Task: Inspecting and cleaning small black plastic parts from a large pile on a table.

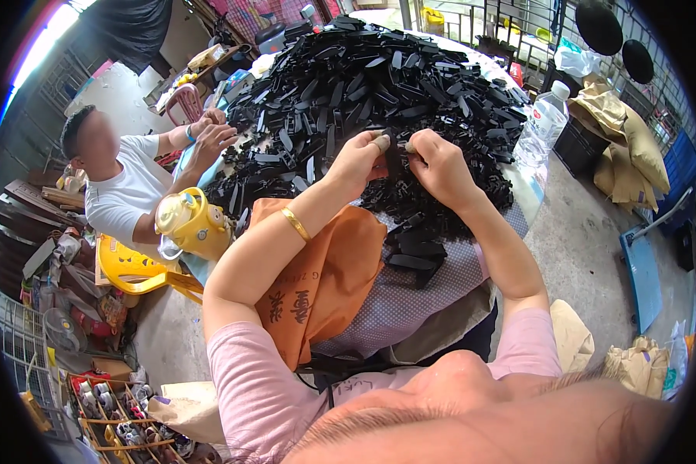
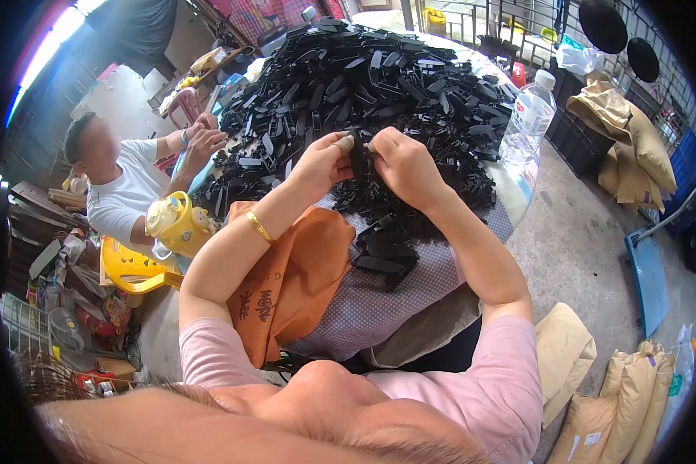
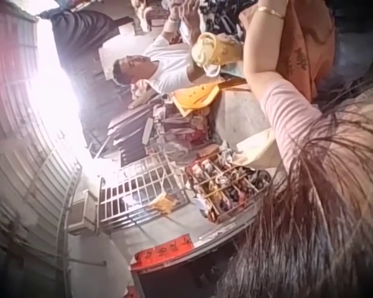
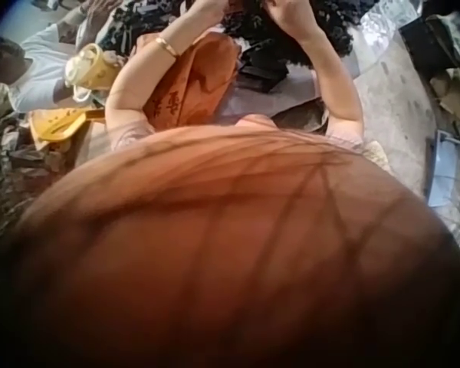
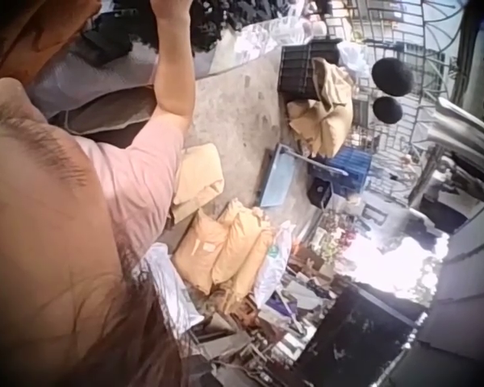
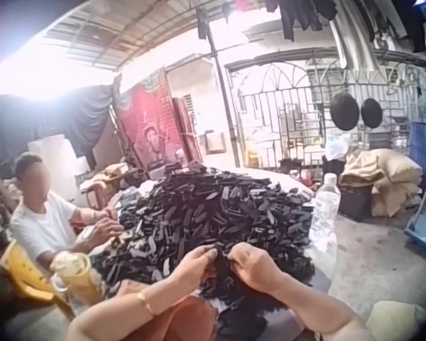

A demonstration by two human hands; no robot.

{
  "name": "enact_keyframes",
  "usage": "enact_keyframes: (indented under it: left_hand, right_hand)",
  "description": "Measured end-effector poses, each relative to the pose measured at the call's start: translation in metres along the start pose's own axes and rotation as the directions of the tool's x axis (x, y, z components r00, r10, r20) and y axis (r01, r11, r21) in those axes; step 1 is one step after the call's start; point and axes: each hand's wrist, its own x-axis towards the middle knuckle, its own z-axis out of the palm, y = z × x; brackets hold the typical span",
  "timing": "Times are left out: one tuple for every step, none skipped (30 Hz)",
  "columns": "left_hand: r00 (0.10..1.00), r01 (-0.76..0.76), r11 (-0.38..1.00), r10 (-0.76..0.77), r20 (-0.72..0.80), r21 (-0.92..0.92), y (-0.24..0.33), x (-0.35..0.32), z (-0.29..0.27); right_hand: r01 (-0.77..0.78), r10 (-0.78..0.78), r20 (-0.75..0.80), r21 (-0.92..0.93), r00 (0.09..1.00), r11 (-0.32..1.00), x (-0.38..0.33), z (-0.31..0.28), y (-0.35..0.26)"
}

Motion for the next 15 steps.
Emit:
enact_keyframes:
  left_hand:
    - [1.000, -0.002, 1.000, 0.002, 0.022, -0.018, -0.0013, 0.0009, -0.0014]
    - [0.999, -0.003, 0.999, 0.004, 0.043, -0.037, -0.0020, 0.0015, -0.0024]
    - [0.999, -0.003, 0.999, 0.004, 0.042, -0.036, -0.0016, 0.0005, -0.0022]
    - [0.999, -0.011, 0.999, 0.013, 0.043, -0.037, -0.0009, -0.0014, -0.0013]
    - [0.999, -0.020, 0.999, 0.021, 0.044, -0.038, -0.0009, -0.0023, -0.0007]
    - [0.999, -0.019, 0.999, 0.021, 0.043, -0.039, -0.0017, -0.0024, -0.0001]
    - [0.998, -0.041, 0.998, 0.043, 0.037, -0.039, -0.0029, -0.0020, 0.0009]
    - [0.997, -0.063, 0.997, 0.064, 0.032, -0.039, -0.0039, -0.0015, 0.0015]
    - [0.997, -0.062, 0.997, 0.064, 0.032, -0.040, -0.0049, -0.0006, 0.0016]
    - [0.995, -0.091, 0.996, 0.091, 0.033, -0.007, -0.0062, 0.0008, 0.0014]
    - [0.992, -0.119, 0.993, 0.118, 0.035, 0.026, -0.0075, 0.0018, 0.0014]
    - [0.992, -0.118, 0.993, 0.117, 0.035, 0.027, -0.0087, 0.0026, 0.0012]
    - [0.989, -0.146, 0.988, 0.145, 0.029, 0.056, -0.0096, 0.0032, 0.0012]
    - [0.985, -0.174, 0.981, 0.172, 0.024, 0.086, -0.0102, 0.0036, 0.0013]
    - [0.985, -0.174, 0.981, 0.172, 0.025, 0.086, -0.0105, 0.0038, 0.0019]
  right_hand:
    - [0.001, -0.001, 0.000, 0.001, 1.000, 1.000, 0.0001, -0.0010, 0.0012]
    - [-0.037, 0.033, 0.038, 0.099, 0.999, 0.994, 0.0000, -0.0027, 0.0028]
    - [-0.078, 0.064, 0.081, 0.196, 0.995, 0.977, 0.0002, -0.0034, 0.0036]
    - [-0.078, 0.063, 0.081, 0.197, 0.995, 0.977, 0.0004, -0.0036, 0.0026]
    - [-0.133, 0.113, 0.100, 0.222, 0.989, 0.966, 0.0001, -0.0041, 0.0007]
    - [-0.188, 0.162, 0.121, 0.245, 0.979, 0.951, 0.0001, -0.0047, -0.0013]
    - [-0.188, 0.162, 0.122, 0.245, 0.979, 0.951, 0.0005, -0.0048, -0.0026]
    - [-0.204, 0.186, 0.098, 0.224, 0.978, 0.953, 0.0011, -0.0046, -0.0039]
    - [-0.220, 0.210, 0.073, 0.203, 0.975, 0.954, 0.0013, -0.0045, -0.0048]
    - [-0.221, 0.210, 0.073, 0.203, 0.975, 0.954, 0.0011, -0.0040, -0.0053]
    - [-0.233, 0.227, 0.055, 0.184, 0.972, 0.955, 0.0007, -0.0034, -0.0055]
    - [-0.245, 0.243, 0.036, 0.167, 0.969, 0.955, 0.0004, -0.0022, -0.0057]
    - [-0.246, 0.243, 0.035, 0.167, 0.969, 0.955, -0.0004, -0.0005, -0.0058]
    - [-0.265, 0.268, 0.000, 0.162, 0.963, 0.951, -0.0016, 0.0015, -0.0058]
    - [-0.284, 0.292, -0.035, 0.156, 0.956, 0.946, -0.0026, 0.0030, -0.0056]
